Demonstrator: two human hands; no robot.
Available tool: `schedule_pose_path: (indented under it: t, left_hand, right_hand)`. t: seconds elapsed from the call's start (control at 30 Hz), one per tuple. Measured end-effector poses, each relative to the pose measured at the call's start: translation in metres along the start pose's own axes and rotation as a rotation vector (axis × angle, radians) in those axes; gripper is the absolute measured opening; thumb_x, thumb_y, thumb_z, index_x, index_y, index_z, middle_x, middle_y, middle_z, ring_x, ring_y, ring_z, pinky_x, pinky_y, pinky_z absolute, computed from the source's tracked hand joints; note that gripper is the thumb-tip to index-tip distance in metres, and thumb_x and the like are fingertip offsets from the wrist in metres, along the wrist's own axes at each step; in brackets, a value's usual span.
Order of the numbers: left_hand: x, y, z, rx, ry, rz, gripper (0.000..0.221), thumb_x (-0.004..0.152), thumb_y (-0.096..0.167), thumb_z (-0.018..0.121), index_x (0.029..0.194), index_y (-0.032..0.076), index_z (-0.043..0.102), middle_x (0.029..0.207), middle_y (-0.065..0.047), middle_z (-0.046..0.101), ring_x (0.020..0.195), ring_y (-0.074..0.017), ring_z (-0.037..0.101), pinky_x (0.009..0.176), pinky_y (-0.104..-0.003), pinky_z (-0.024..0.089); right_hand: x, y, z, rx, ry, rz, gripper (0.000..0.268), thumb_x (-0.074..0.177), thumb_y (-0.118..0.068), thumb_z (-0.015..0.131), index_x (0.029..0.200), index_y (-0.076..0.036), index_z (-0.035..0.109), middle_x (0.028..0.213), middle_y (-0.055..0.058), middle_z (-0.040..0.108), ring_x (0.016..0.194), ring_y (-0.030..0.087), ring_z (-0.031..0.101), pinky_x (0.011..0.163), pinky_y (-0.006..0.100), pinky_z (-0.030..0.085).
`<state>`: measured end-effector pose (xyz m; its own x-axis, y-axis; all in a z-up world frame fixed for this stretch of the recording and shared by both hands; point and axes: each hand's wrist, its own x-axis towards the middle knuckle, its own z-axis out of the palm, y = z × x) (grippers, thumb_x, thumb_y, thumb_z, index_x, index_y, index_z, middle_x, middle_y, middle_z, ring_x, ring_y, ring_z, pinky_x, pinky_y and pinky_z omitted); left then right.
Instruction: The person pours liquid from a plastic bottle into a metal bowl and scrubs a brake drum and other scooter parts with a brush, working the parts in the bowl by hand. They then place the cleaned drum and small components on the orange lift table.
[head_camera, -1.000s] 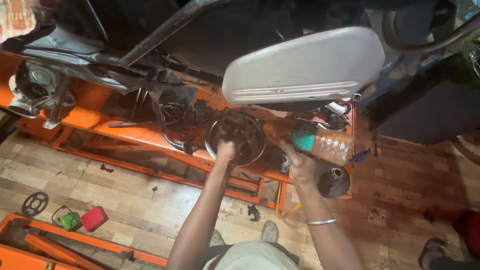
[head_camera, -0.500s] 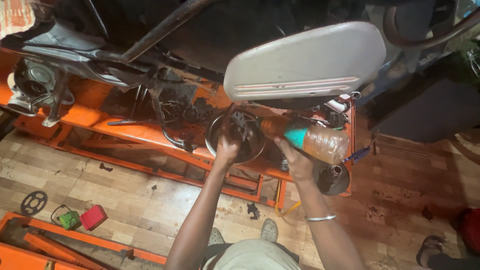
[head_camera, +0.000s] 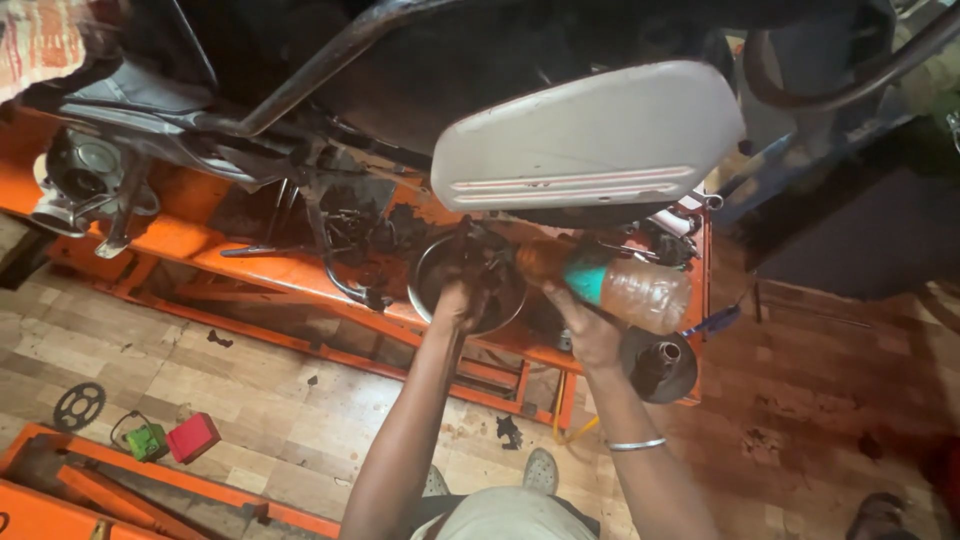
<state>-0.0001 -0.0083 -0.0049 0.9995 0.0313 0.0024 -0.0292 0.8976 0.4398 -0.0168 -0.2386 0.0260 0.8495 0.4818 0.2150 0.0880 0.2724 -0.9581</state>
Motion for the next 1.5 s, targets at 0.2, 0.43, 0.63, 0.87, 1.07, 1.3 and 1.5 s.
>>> schedule_pose_path:
  t: [0.2,0.43,0.63,0.87,1.07,1.3,1.5]
  left_hand:
    - [-0.021,0.007,0.055,0.199,-0.079,0.125,0.093,0.093,-0.003,0.069,0.168,0.026,0.023,0.117,-0.009,0.059,0.098,-0.0212,0.063,0.067,-0.028,0.053]
    - [-0.017,-0.003,0.071,0.389,0.056,0.317,0.085,0.09,-0.006,0.068,0.158,0.02,0.026,0.123,-0.01,0.058,0.1,-0.0196,0.065,0.08,-0.032,0.063]
    - [-0.024,0.01,0.092,0.747,0.126,0.457,0.059,0.101,0.002,0.062,0.152,0.012,0.036,0.119,-0.007,0.059,0.092,-0.014,0.06,0.065,-0.025,0.052]
    - [0.002,-0.004,0.04,0.61,0.113,0.371,0.041,0.11,0.012,0.052,0.148,0.017,0.038,0.102,-0.004,0.065,0.084,-0.0098,0.064,0.063,-0.024,0.053]
    - [-0.008,0.006,0.068,0.159,-0.12,0.189,0.021,0.111,0.023,0.045,0.123,0.009,0.055,0.098,-0.003,0.065,0.068,-0.0118,0.059,0.049,-0.024,0.047]
    - [0.029,-0.017,-0.018,0.712,0.196,0.231,0.027,0.108,0.024,0.046,0.117,0.005,0.062,0.091,-0.005,0.065,0.076,-0.0128,0.063,0.064,-0.027,0.054]
    - [0.022,-0.023,-0.031,0.902,0.218,0.199,0.023,0.114,0.019,0.052,0.113,-0.003,0.061,0.081,-0.006,0.06,0.071,-0.0165,0.058,0.055,-0.032,0.048]
  right_hand:
    - [-0.01,-0.062,0.03,-0.343,0.453,-0.482,0.024,0.094,-0.008,0.081,0.115,-0.003,0.071,0.113,0.003,0.074,0.1,0.015,0.071,0.088,0.032,0.058]
    - [-0.002,-0.064,0.025,0.214,0.426,-0.251,0.031,0.088,0.0,0.081,0.116,-0.003,0.069,0.111,0.008,0.072,0.099,0.025,0.072,0.087,0.041,0.061]
    - [0.008,-0.063,0.019,0.645,0.457,-0.099,0.034,0.092,-0.01,0.075,0.122,-0.007,0.061,0.118,0.01,0.07,0.107,0.032,0.073,0.088,0.048,0.065]
    - [0.005,-0.064,0.012,0.643,0.52,-0.041,0.038,0.096,-0.02,0.072,0.13,-0.01,0.061,0.124,0.007,0.068,0.116,0.027,0.068,0.092,0.045,0.062]
    - [-0.001,-0.057,0.008,0.754,0.498,-0.011,0.039,0.099,-0.027,0.07,0.131,-0.007,0.059,0.125,0.01,0.066,0.117,0.029,0.069,0.092,0.044,0.063]
    - [-0.008,-0.069,0.016,0.678,0.47,-0.031,0.046,0.093,-0.028,0.072,0.132,-0.007,0.059,0.127,0.011,0.068,0.116,0.028,0.068,0.091,0.043,0.064]
    - [-0.008,-0.067,0.021,0.752,0.474,-0.047,0.041,0.094,-0.027,0.072,0.128,-0.006,0.059,0.12,0.014,0.07,0.108,0.031,0.072,0.083,0.043,0.065]
